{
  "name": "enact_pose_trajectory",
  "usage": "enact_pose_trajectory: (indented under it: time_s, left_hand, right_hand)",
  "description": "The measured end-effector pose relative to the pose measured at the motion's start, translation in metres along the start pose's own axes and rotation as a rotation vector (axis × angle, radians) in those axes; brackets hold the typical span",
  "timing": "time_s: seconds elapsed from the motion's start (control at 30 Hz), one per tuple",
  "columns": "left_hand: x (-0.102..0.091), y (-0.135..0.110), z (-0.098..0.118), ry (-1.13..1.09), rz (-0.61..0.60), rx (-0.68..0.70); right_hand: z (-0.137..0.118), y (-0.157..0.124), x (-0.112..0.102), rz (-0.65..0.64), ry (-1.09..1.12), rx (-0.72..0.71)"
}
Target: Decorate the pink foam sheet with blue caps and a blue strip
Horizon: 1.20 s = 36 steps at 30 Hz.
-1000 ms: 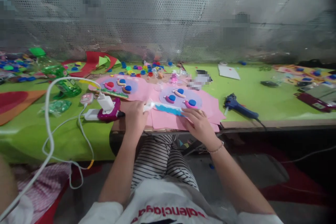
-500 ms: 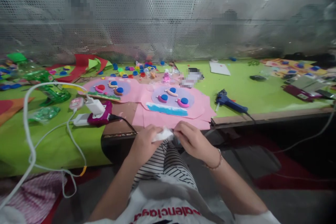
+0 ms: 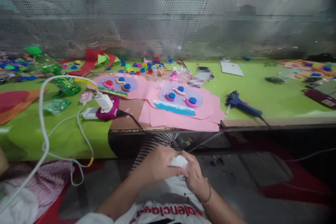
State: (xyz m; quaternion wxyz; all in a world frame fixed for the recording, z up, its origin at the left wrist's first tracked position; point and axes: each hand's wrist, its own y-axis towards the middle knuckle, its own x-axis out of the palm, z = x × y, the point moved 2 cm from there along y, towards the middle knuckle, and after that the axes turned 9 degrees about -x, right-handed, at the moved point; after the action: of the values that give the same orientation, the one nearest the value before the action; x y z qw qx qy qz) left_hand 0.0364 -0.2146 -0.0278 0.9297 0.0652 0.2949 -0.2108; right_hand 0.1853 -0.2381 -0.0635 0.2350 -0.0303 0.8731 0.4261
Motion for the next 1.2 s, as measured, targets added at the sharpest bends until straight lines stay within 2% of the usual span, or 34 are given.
enact_pose_trajectory:
  time_s: [0.1,0.2,0.23,0.3,0.37,0.43,0.53,0.67,0.73,0.8,0.83,0.87,0.9,0.97,1.0,1.03,1.1,1.2]
  left_hand:
    - [0.01,-0.002,-0.001,-0.109,-0.082,-0.038]
    - [0.013,-0.011,0.007,-0.127,-0.038,-0.06]
    - [0.012,-0.015,0.011,-0.126,-0.033,-0.036]
    - [0.009,-0.02,0.018,-0.142,-0.113,0.007]
    - [0.005,-0.023,0.02,-0.16,-0.199,-0.034]
    - [0.003,-0.023,0.016,-0.162,-0.198,-0.116]
    - [0.005,-0.023,0.009,-0.161,-0.13,-0.168]
    - [0.012,-0.025,0.006,-0.16,-0.071,-0.146]
    - [0.009,-0.025,0.004,-0.133,-0.036,-0.123]
    - [-0.006,-0.023,0.0,-0.071,0.077,-0.108]
    - [-0.018,-0.02,-0.003,-0.023,0.165,-0.108]
    - [-0.034,-0.016,-0.007,0.038,0.303,-0.127]
    - [-0.051,-0.011,-0.012,0.131,0.397,-0.163]
    - [-0.086,0.0,-0.022,0.388,0.707,-0.288]
    - [-0.099,0.007,-0.026,0.531,0.771,-0.353]
    - [-0.11,0.014,-0.031,0.651,0.797,-0.414]
    - [-0.118,0.025,-0.039,0.817,0.762,-0.481]
    - [-0.107,0.031,-0.042,0.89,0.659,-0.46]
  right_hand:
    - [-0.003,-0.003,-0.003,-0.077,0.044,-0.002]
    - [-0.013,0.008,-0.007,-0.086,0.115,-0.049]
    - [-0.017,0.012,-0.008,-0.089,0.143,-0.087]
    - [-0.022,0.021,-0.012,-0.096,0.172,-0.19]
    - [-0.024,0.028,-0.017,-0.097,0.136,-0.314]
    - [-0.021,0.032,-0.023,-0.092,0.068,-0.394]
    - [-0.015,0.035,-0.024,-0.087,0.031,-0.353]
    - [-0.016,0.035,-0.019,-0.135,0.095,-0.258]
    - [-0.013,0.038,-0.025,-0.123,0.096,-0.239]
    - [-0.004,0.048,-0.042,-0.013,0.055,-0.167]
    - [0.005,0.056,-0.053,0.094,0.037,-0.096]
    - [0.014,0.067,-0.063,0.116,0.009,-0.052]
    - [0.024,0.08,-0.07,0.065,-0.06,-0.026]
    - [0.046,0.11,-0.078,-0.075,-0.177,-0.024]
    - [0.057,0.124,-0.077,-0.159,-0.201,-0.043]
    - [0.068,0.138,-0.074,-0.245,-0.21,-0.06]
    - [0.087,0.158,-0.065,-0.349,-0.214,-0.073]
    - [0.105,0.172,-0.05,-0.421,-0.229,-0.058]
